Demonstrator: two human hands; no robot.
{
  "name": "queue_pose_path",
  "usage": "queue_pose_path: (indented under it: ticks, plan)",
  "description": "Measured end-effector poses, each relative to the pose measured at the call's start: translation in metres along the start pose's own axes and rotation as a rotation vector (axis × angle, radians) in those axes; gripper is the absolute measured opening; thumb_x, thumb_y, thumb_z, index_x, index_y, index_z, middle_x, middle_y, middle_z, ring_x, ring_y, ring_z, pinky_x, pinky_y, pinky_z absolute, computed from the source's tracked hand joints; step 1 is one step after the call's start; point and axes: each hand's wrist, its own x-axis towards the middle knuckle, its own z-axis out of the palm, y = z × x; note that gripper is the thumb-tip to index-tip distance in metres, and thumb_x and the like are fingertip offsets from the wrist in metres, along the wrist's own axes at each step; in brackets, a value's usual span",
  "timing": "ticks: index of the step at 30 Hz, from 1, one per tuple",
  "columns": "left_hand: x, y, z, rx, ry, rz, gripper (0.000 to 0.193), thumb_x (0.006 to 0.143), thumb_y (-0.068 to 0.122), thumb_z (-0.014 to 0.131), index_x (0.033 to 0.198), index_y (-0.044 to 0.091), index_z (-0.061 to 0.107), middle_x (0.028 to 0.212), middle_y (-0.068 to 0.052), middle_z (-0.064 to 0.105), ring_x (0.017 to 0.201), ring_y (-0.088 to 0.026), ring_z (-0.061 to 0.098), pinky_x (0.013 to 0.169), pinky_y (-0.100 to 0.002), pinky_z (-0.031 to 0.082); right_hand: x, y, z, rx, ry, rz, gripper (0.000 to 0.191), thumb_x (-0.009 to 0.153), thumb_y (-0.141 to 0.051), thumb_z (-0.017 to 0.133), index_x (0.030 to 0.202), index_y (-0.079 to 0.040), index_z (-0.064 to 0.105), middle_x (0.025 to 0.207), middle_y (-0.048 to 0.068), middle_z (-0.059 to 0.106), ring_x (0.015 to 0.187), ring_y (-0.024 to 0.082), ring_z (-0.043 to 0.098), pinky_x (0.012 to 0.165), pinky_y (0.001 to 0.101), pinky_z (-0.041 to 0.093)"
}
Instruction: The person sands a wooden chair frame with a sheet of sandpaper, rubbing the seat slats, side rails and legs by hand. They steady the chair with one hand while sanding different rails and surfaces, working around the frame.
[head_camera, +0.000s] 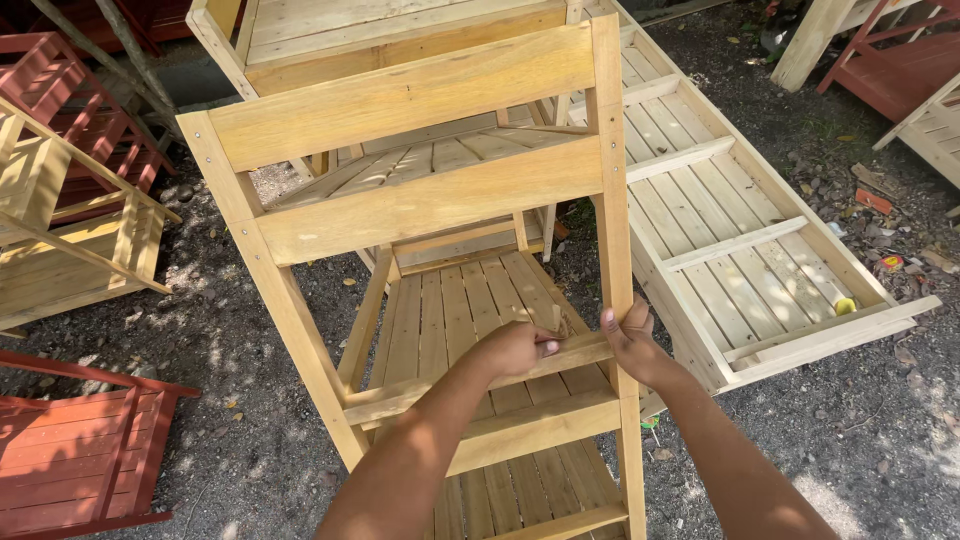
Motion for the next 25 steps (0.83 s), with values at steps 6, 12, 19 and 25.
queue_pose_path:
  ticks: [6, 12, 19, 25]
  plan:
    - [-0.005, 0.022, 0.012, 0.024, 0.046, 0.037, 0.038, 0.097, 0.035, 0.062, 0.134, 0.030, 0.068, 0.115, -0.014, 0.072, 0.099, -0.034, 0.070, 0.091, -0.042, 0.053, 0.000, -0.011, 0.005, -0.033, 0.008, 0.075, 0.089, 0.095, -0.067, 0.042, 0.156, -0.011, 0.009, 0.154, 0.025, 0.024, 0.145, 0.039, 0.026, 0.120, 0.0498, 0.027]
    - [-0.081, -0.043, -0.049, 0.035, -0.043, -0.010, 0.040, 0.098, 0.033, 0.060, 0.137, 0.027, 0.064, 0.131, -0.006, 0.069, 0.118, -0.027, 0.067, 0.100, -0.038, 0.049, -0.001, -0.015, 0.000, -0.011, -0.039, 0.105, 0.097, 0.094, -0.067, 0.046, 0.155, -0.008, 0.000, 0.153, 0.031, 0.022, 0.149, 0.039, 0.020, 0.119, 0.0517, 0.027]
    - [0.024, 0.056, 0.016, 0.056, 0.018, 0.065, 0.029, 0.099, 0.027, 0.064, 0.126, 0.020, 0.072, 0.110, -0.015, 0.075, 0.098, -0.034, 0.072, 0.088, -0.042, 0.056, -0.009, -0.024, 0.004, -0.023, 0.106, 0.092, 0.081, 0.099, -0.058, 0.044, 0.153, -0.010, 0.008, 0.148, 0.034, 0.031, 0.140, 0.049, 0.034, 0.116, 0.0529, 0.033]
    - [-0.115, 0.059, -0.074, 0.174, 0.075, -0.047, 0.041, 0.097, 0.022, 0.060, 0.136, 0.035, 0.066, 0.114, -0.013, 0.072, 0.099, -0.035, 0.069, 0.090, -0.044, 0.054, -0.033, -0.060, 0.014, -0.050, 0.154, 0.244, 0.072, 0.098, -0.044, 0.049, 0.155, -0.017, 0.015, 0.149, 0.034, 0.037, 0.128, 0.052, 0.054, 0.108, 0.0547, 0.047]
